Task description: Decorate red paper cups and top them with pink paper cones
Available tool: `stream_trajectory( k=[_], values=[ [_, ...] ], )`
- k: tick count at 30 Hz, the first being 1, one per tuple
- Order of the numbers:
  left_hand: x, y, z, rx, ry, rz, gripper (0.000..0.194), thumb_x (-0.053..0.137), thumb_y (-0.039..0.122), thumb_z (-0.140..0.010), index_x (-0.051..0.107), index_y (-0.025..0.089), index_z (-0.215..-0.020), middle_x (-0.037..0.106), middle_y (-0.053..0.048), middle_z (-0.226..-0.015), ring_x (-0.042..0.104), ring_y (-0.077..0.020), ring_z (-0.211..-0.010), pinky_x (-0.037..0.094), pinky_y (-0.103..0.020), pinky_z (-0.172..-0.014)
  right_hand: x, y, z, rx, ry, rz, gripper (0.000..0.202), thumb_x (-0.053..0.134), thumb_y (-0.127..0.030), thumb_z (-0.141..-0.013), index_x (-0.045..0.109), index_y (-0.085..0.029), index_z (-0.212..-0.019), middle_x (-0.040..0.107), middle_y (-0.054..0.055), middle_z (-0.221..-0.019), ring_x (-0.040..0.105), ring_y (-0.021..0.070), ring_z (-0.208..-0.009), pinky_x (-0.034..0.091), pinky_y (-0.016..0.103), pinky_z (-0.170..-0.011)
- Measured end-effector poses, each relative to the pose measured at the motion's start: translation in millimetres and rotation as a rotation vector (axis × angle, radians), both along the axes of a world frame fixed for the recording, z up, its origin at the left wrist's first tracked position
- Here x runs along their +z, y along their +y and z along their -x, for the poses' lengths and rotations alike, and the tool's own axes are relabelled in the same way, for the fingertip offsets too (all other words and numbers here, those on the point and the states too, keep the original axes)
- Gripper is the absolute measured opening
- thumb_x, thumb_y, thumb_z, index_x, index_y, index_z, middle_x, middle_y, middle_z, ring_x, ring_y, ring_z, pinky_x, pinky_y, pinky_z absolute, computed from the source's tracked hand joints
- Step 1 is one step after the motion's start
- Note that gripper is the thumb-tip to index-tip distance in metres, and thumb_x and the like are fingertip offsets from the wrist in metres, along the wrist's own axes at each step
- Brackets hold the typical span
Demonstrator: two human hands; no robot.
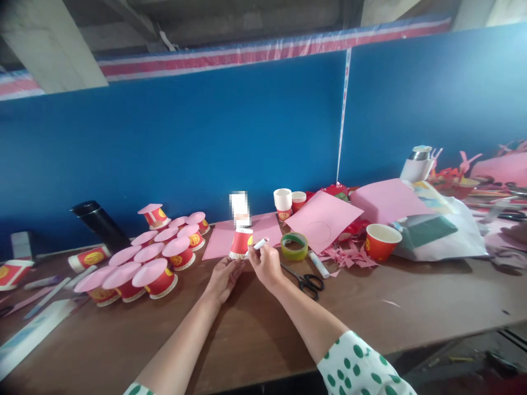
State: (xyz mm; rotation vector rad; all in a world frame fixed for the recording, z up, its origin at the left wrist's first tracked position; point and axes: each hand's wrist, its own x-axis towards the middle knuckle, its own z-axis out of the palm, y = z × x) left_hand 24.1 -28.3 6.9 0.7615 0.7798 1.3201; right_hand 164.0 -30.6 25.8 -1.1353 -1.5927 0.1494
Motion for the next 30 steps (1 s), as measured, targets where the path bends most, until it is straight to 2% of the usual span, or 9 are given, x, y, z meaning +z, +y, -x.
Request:
stream_trajectory(
  k=[9, 17, 30],
  values=[
    [3.0, -1.9, -0.3, -0.013, -0.001, -0.003, 0.028, 0.075, 0.016, -0.062, 0.061, 0.012, -0.087, 0.068, -0.006, -0.085, 0.064, -0.0109, -0.077, 0.051, -0.02, -0.073, 0.3, 1.1, -0.7, -0.002, 0.01, 0.01, 0.024, 0.043, -0.03, -0.087, 0.06, -0.015, -0.079, 0.064, 0.005, -0.064, 0.059, 0.0136, -0.055, 0.043, 0.021, -0.055],
    [-0.3, -1.4, 0.7, -0.022, 0.008, -0.017, 0.027, 0.074, 0.017, -0.063, 0.06, 0.013, -0.086, 0.068, -0.006, -0.088, 0.064, -0.0109, -0.078, 0.05, -0.021, -0.076, -0.9, 1.3, -0.1, 0.012, 0.025, 0.003, 0.025, 0.042, -0.03, -0.087, 0.06, -0.015, -0.079, 0.064, 0.005, -0.064, 0.059, 0.0136, -0.055, 0.043, 0.021, -0.055],
    [3.8, -3.3, -0.4, -0.008, 0.01, 0.004, 0.027, 0.075, 0.017, -0.062, 0.061, 0.012, -0.085, 0.068, -0.005, -0.083, 0.064, -0.0111, -0.076, 0.051, -0.021, -0.074, -0.1, 0.8, -1.2, 0.006, 0.012, 0.016, 0.027, 0.04, -0.031, -0.088, 0.059, -0.016, -0.076, 0.063, 0.004, -0.063, 0.058, 0.0133, -0.053, 0.042, 0.021, -0.055]
  ],
)
